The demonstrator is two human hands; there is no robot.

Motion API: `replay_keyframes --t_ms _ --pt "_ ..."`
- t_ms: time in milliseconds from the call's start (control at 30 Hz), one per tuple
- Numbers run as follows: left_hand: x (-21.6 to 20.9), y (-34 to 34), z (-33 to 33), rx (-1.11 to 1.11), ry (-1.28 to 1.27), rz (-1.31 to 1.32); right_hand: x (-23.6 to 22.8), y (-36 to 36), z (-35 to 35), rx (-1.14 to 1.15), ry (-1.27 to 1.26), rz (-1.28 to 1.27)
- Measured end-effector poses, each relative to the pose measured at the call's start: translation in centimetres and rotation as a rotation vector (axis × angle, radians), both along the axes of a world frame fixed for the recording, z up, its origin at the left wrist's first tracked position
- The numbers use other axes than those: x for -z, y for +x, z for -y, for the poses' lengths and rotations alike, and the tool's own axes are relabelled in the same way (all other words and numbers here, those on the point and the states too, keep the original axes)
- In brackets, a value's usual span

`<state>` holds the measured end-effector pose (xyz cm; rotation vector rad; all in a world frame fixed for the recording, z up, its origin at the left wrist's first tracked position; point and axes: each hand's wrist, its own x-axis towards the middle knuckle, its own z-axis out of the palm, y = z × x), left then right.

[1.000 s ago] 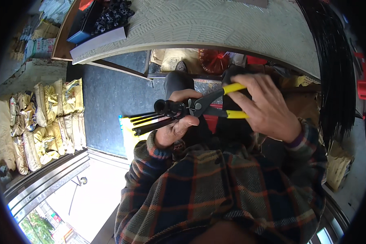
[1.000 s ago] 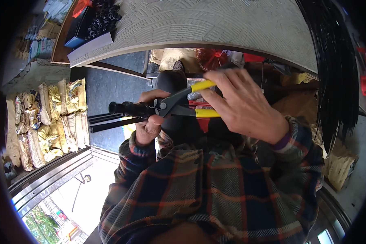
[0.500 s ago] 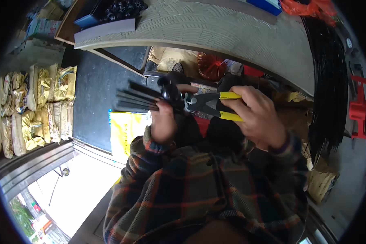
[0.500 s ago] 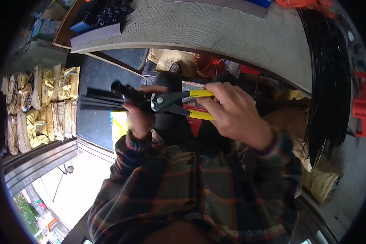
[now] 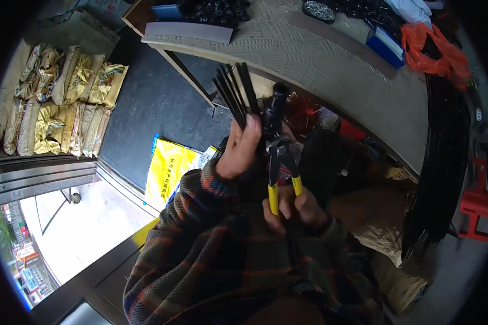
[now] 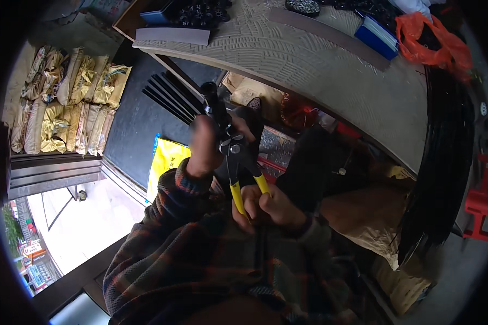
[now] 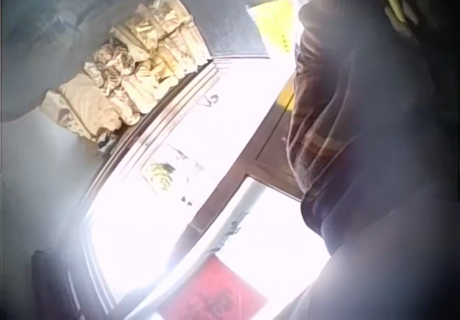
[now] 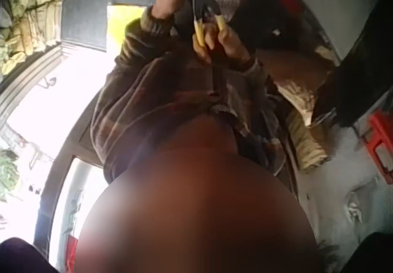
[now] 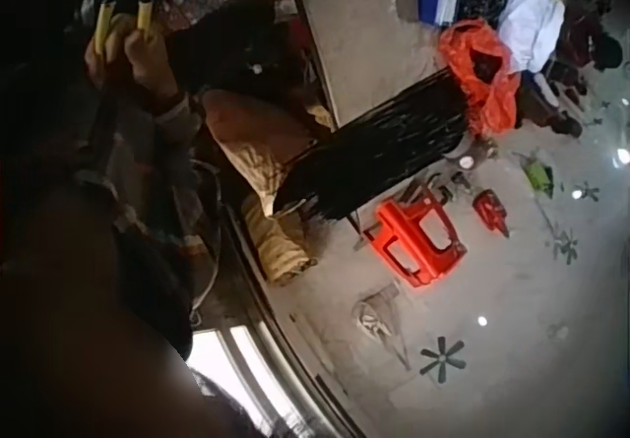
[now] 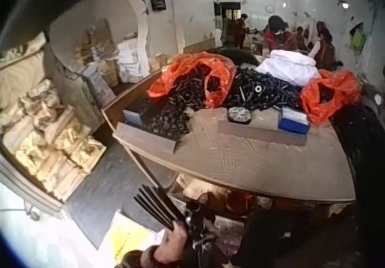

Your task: Assembling multiple black rods into a central component using pliers in a manufacturing setting.

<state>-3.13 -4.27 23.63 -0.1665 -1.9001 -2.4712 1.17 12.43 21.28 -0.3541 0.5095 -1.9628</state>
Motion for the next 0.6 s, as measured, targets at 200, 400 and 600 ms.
replay_keyframes --t_ms 200,400,600 --pt "0.4 0.3 0.9 -0.045 0.062 0.068 0.3 -2.3 -0.6 0.15 0.283 -0.327" --pt "1.1 0.6 1.0 -0.096 0.058 0.057 -4.5 -7.5 -3.6 0.025 0.694 -0.843" --pt "1.1 1.1 0.8 -0.105 0.17 0.077 -8.3 -10.2 -4.1 -0.138 0.769 -0.967"
